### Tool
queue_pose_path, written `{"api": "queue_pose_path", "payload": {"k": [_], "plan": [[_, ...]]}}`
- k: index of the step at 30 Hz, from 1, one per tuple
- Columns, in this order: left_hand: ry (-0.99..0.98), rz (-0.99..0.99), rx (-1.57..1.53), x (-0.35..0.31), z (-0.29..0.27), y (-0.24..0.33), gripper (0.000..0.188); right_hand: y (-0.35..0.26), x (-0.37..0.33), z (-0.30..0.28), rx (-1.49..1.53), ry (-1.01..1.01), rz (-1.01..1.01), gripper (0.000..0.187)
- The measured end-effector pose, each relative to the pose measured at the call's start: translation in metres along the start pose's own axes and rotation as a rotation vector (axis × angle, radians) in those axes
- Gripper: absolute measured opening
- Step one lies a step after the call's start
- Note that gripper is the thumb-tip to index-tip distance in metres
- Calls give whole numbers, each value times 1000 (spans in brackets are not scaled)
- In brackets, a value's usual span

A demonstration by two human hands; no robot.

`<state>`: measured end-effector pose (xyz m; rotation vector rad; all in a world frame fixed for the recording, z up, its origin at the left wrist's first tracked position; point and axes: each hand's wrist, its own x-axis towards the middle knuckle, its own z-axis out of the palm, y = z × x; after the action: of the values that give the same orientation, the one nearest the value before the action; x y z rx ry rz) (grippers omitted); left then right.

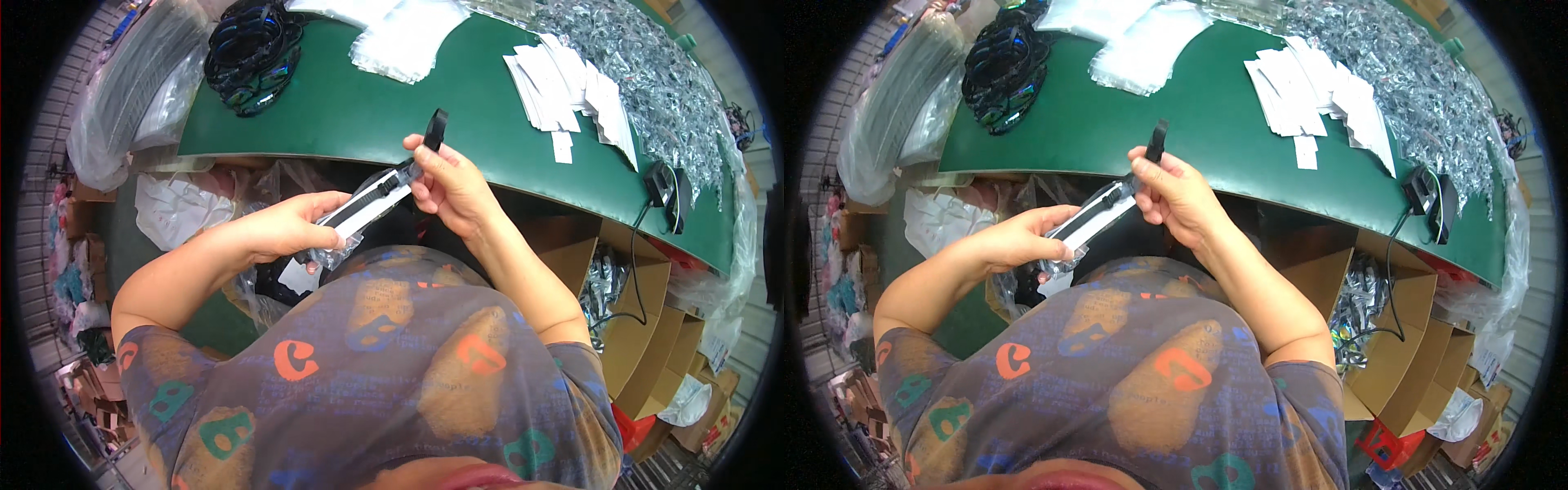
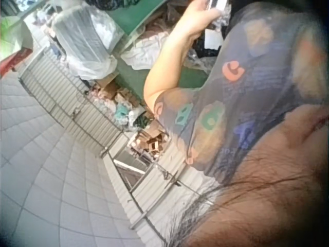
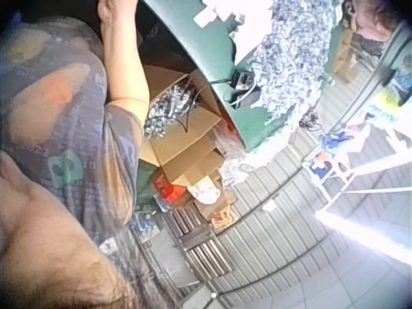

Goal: Packaging swimming goggles into small plastic bags.

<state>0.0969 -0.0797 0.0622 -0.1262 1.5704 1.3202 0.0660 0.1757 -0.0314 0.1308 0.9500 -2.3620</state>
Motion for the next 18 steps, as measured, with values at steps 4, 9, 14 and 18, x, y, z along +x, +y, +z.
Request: {"api": "queue_pose_path", "payload": {"k": [4,9,14,18], "plan": [[5,-3,-1,2,-1,0,58,4,-10,-4,2,44,-7,45],[53,-11,-50,6,-6,-5,68,11,-23,2,-31,52,-73,52],[74,-19,-52,9,-10,-7,72,18,-26,-3,74,111,-91,47],[97,4,-2,12,-10,-7,72,29,-28,-7,38,145,-74,39]]}}
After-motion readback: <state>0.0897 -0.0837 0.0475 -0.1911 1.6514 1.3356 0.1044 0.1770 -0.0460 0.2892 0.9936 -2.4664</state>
